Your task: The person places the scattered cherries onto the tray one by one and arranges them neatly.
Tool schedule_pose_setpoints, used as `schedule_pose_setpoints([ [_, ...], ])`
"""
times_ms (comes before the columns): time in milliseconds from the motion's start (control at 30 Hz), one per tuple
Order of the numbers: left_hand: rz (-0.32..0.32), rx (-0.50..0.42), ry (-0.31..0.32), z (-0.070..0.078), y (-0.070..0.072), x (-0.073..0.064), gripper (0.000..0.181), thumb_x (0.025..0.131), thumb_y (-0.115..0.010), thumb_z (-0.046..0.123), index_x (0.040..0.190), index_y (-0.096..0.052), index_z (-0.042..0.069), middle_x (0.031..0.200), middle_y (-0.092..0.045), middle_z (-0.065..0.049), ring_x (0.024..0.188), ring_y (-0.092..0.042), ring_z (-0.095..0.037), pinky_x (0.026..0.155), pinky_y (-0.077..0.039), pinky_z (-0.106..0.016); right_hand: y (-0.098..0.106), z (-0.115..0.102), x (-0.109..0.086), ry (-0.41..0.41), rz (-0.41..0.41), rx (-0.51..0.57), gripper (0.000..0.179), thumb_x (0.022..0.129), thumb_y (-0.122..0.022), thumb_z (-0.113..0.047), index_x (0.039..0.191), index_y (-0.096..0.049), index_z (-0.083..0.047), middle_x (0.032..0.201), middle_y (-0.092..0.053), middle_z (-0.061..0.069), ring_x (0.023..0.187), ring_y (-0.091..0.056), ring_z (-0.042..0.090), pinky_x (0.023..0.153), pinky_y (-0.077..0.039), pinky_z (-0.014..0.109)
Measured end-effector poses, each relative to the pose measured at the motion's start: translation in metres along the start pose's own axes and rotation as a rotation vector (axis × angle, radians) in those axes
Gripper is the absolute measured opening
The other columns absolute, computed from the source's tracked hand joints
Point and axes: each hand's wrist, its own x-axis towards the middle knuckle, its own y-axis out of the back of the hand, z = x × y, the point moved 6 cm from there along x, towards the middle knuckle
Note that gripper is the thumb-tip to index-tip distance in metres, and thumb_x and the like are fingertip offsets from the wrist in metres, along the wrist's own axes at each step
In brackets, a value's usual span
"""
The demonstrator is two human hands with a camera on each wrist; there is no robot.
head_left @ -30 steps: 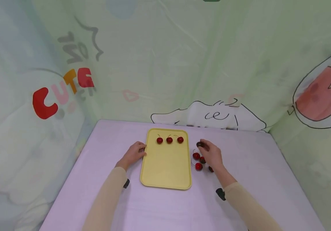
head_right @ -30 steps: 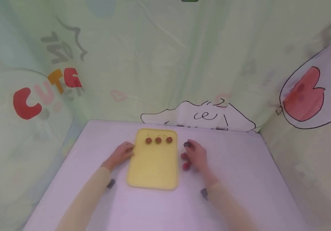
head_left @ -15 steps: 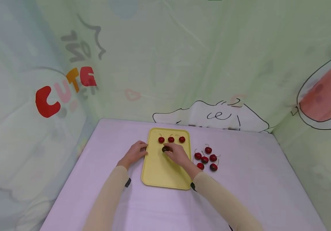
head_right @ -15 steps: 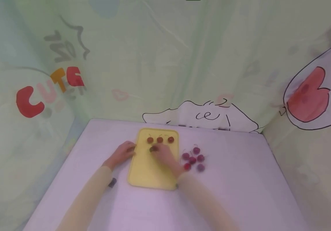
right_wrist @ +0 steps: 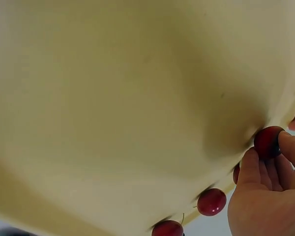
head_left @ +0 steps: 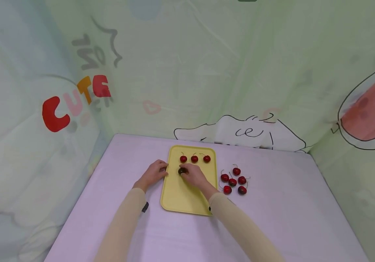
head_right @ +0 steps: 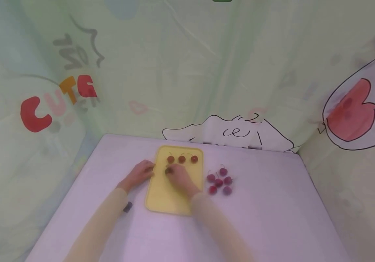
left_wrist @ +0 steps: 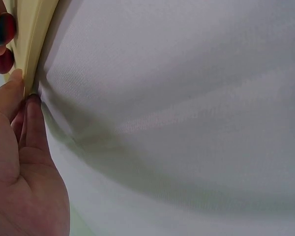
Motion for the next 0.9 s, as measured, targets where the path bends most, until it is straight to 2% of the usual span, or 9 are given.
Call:
schedule_pose_setpoints([
  [67, 0.013, 0.012, -0.040, 0.003, 0.002, -0.002, 0.040, 0.091, -0.068, 0.008, 0.126, -0.060, -0.009, 0.120, -0.056, -0.018, 0.112, -0.055, -0.030, 0.101, -0.046, -0.039, -0.001, -0.001, 0.001, 0.011, -0.002, -0.004, 0.033, 0.091, -0.067, -0.006, 0.124, -0.065, 0.000, 0.122, -0.066, 0.016, 0.116, -0.060, 0.030, 0.101, -0.048, 0.042],
  [167, 0.013, 0.010, -0.052, 0.004, 0.004, -0.003, 0.040, 0.091, -0.068, 0.009, 0.126, -0.060, -0.009, 0.119, -0.056, -0.017, 0.110, -0.056, -0.029, 0.099, -0.048, -0.038, -0.003, -0.003, 0.003, 0.021, -0.010, -0.003, 0.033, 0.092, -0.066, -0.006, 0.124, -0.065, 0.000, 0.122, -0.065, 0.016, 0.116, -0.060, 0.030, 0.101, -0.048, 0.042],
  [367, -0.006, -0.001, 0.018, -0.001, -0.001, 0.001, 0.041, 0.091, -0.068, 0.007, 0.129, -0.059, -0.008, 0.122, -0.055, -0.016, 0.113, -0.055, -0.029, 0.101, -0.047, -0.041, -0.005, -0.008, 0.005, 0.036, -0.023, -0.009, 0.032, 0.093, -0.064, -0.006, 0.124, -0.064, 0.001, 0.122, -0.065, 0.016, 0.115, -0.060, 0.030, 0.102, -0.047, 0.043],
  [600, -0.007, 0.032, 0.062, -0.004, -0.004, 0.002, 0.043, 0.091, -0.069, 0.010, 0.130, -0.059, -0.004, 0.123, -0.055, -0.013, 0.114, -0.056, -0.024, 0.102, -0.047, -0.036, -0.004, -0.009, 0.005, 0.041, -0.007, -0.029, 0.032, 0.092, -0.065, -0.006, 0.124, -0.064, 0.000, 0.122, -0.065, 0.015, 0.115, -0.060, 0.028, 0.101, -0.048, 0.041],
  [767, 0.005, 0.012, 0.019, -0.003, -0.002, 0.002, 0.042, 0.090, -0.070, 0.009, 0.128, -0.060, -0.006, 0.122, -0.056, -0.016, 0.112, -0.056, -0.027, 0.100, -0.047, -0.039, 0.004, -0.009, 0.000, 0.010, 0.015, 0.024, 0.036, 0.092, -0.064, -0.006, 0.127, -0.063, -0.001, 0.126, -0.064, 0.014, 0.116, -0.060, 0.029, 0.100, -0.049, 0.042],
  [833, 0.026, 0.020, -0.027, -0.004, -0.002, 0.002, 0.041, 0.090, -0.070, 0.008, 0.126, -0.061, -0.008, 0.120, -0.056, -0.016, 0.110, -0.057, -0.027, 0.098, -0.049, -0.036, 0.010, -0.010, -0.003, 0.002, 0.036, 0.071, 0.036, 0.092, -0.064, -0.006, 0.128, -0.062, 0.000, 0.127, -0.063, 0.015, 0.115, -0.061, 0.031, 0.099, -0.050, 0.043],
  [900, 0.025, 0.019, -0.022, -0.004, -0.002, 0.002, 0.041, 0.090, -0.069, 0.008, 0.127, -0.060, -0.008, 0.121, -0.056, -0.016, 0.110, -0.056, -0.026, 0.099, -0.048, -0.035, 0.017, -0.009, -0.009, -0.018, 0.062, 0.123, 0.036, 0.092, -0.064, -0.006, 0.128, -0.062, 0.000, 0.127, -0.063, 0.016, 0.115, -0.061, 0.032, 0.098, -0.050, 0.043],
])
